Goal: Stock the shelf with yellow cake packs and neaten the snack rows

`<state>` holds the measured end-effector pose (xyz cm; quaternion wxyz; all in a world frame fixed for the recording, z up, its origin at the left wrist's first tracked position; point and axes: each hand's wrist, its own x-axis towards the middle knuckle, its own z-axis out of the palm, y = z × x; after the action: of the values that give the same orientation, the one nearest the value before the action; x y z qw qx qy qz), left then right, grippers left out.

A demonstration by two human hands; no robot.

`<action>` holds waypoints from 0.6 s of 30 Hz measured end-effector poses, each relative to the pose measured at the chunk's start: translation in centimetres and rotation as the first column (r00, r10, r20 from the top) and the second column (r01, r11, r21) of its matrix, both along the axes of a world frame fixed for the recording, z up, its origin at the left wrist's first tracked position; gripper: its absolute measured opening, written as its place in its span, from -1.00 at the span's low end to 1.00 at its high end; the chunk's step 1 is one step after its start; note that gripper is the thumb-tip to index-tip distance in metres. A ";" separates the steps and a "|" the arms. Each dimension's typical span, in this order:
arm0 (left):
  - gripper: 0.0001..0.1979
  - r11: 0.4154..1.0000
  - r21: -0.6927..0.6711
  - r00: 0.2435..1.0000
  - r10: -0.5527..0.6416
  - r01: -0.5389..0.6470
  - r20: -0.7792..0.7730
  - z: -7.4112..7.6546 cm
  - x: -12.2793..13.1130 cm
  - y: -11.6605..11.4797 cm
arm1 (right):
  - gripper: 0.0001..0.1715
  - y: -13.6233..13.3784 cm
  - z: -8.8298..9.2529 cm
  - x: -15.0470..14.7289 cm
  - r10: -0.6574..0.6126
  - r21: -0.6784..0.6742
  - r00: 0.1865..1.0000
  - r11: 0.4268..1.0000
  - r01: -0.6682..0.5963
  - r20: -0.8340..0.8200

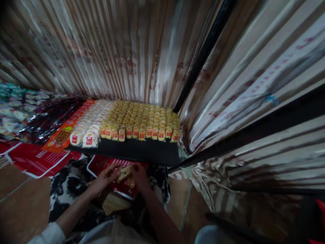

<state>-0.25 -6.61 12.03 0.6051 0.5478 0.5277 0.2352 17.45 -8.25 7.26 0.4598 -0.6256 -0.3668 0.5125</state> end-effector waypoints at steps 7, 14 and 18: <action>-0.54 0.887 0.387 0.956 -0.164 0.251 -0.243 2.4 3.7 -1.0 | -0.60 0.8 4.2 2.3 -0.117 0.040 0.993 0.992 0.117 0.005; -0.47 0.983 -0.154 0.970 0.132 -0.102 0.202 2.2 7.9 0.0 | -0.34 0.4 7.1 4.6 -0.119 -0.022 0.962 0.993 0.117 -0.246; -0.54 0.928 -0.355 0.891 0.254 -0.115 0.376 3.2 10.0 0.6 | -0.34 -0.1 7.0 5.6 -0.097 0.077 0.923 0.988 0.135 -0.372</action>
<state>9.73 -6.02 15.22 0.7594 0.3250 0.4685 0.3135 23.07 -8.33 14.22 0.5807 -0.5153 -0.2623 0.5731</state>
